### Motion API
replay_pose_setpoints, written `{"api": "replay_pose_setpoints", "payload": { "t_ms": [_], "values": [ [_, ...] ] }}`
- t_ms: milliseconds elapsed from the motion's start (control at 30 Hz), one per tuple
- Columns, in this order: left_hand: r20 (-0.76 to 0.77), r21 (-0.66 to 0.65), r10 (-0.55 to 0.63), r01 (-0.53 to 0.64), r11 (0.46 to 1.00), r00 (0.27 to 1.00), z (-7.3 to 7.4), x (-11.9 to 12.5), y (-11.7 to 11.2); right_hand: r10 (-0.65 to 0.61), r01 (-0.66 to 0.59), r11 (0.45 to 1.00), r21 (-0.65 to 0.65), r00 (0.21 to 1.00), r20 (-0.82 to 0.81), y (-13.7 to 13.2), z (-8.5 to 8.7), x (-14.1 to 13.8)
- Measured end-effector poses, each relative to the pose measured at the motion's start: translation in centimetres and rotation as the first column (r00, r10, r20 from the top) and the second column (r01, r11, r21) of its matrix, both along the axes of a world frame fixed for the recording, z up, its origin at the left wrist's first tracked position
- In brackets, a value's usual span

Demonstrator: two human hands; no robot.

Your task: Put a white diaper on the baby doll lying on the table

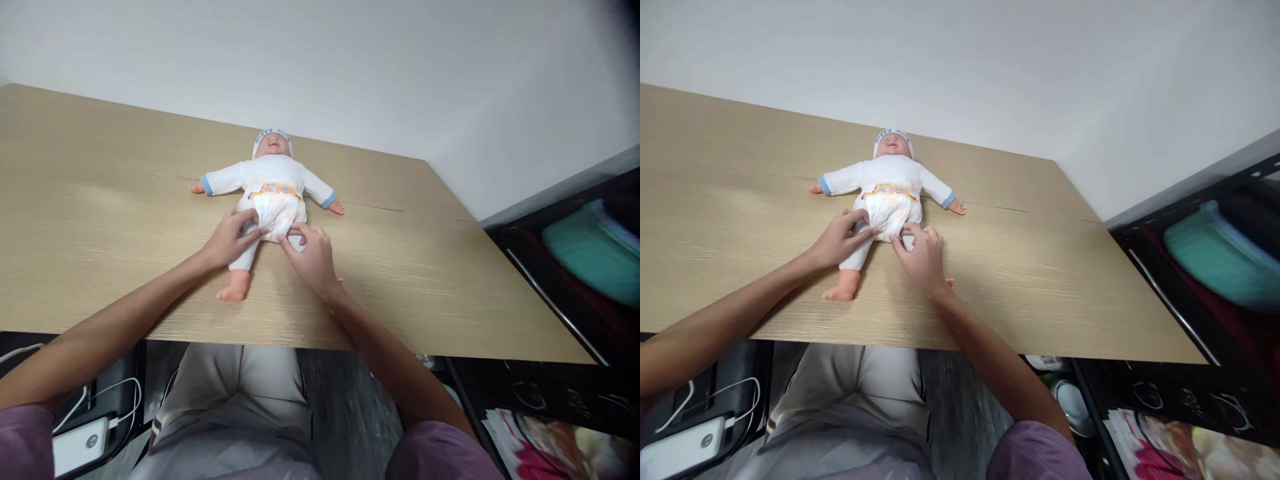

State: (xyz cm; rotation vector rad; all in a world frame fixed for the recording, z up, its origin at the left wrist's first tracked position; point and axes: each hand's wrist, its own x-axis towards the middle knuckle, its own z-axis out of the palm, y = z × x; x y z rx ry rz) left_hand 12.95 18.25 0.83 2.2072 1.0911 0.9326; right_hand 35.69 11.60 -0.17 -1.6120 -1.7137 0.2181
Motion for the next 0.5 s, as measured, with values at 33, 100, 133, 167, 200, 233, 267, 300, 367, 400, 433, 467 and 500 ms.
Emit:
{"api": "replay_pose_setpoints", "payload": {
  "t_ms": [33, 100, 133, 167, 200, 233, 267, 300, 367, 400, 433, 467, 500],
  "values": [
    [-0.022, -0.012, -0.006, 0.005, 1.000, 1.000, 0.1, 0.0, 0.0, 0.002, -0.002, 1.000, -0.005, 1.000, 0.001, 0.0, 0.1, 0.0],
    [-0.029, -0.022, -0.016, 0.015, 1.000, 0.999, 0.1, 0.0, 0.1, 0.010, -0.010, 1.000, -0.015, 1.000, -0.007, -0.1, 0.2, -0.1],
    [-0.009, -0.025, -0.013, 0.012, 1.000, 1.000, 0.0, 0.0, 0.2, 0.013, -0.013, 1.000, -0.019, 1.000, -0.015, -0.1, 0.3, -0.1],
    [0.027, -0.034, -0.005, 0.006, 0.999, 1.000, -0.1, 0.1, 0.3, 0.016, -0.016, 1.000, -0.023, 1.000, -0.027, -0.1, 0.5, 0.0],
    [0.076, -0.053, 0.002, 0.002, 0.999, 0.997, -0.3, 0.1, 0.4, 0.019, -0.021, 0.999, -0.028, 0.999, -0.040, -0.1, 0.6, 0.0],
    [0.133, -0.082, 0.008, 0.003, 0.997, 0.991, -0.5, 0.2, 0.5, 0.024, -0.026, 0.999, -0.031, 0.998, -0.056, -0.1, 0.7, 0.1],
    [0.192, -0.118, 0.015, 0.008, 0.993, 0.981, -0.6, 0.2, 0.6, 0.030, -0.033, 0.999, -0.034, 0.997, -0.074, -0.2, 0.9, 0.2],
    [0.246, -0.158, 0.023, 0.016, 0.987, 0.969, -0.8, 0.2, 0.6, 0.037, -0.041, 0.998, -0.037, 0.995, -0.093, -0.2, 1.0, 0.3],
    [0.329, -0.234, 0.056, 0.024, 0.972, 0.943, -0.9, 0.1, 0.7, 0.044, -0.050, 0.998, -0.042, 0.991, -0.125, -0.3, 1.2, 0.4],
    [0.352, -0.266, 0.087, 0.011, 0.964, 0.932, -0.9, 0.0, 0.6, 0.044, -0.050, 0.998, -0.042, 0.990, -0.133, -0.3, 1.3, 0.5],
    [0.362, -0.295, 0.124, -0.013, 0.956, 0.924, -0.9, -0.1, 0.5, 0.042, -0.048, 0.998, -0.038, 0.990, -0.133, -0.3, 1.3, 0.5],
    [0.357, -0.320, 0.165, -0.046, 0.946, 0.919, -0.9, -0.3, 0.4, 0.039, -0.043, 0.998, -0.034, 0.991, -0.125, -0.4, 1.2, 0.4],
    [0.342, -0.342, 0.204, -0.080, 0.936, 0.917, -0.9, -0.5, 0.2, 0.036, -0.039, 0.999, -0.030, 0.993, -0.112, -0.4, 1.2, 0.4]
  ]
}}
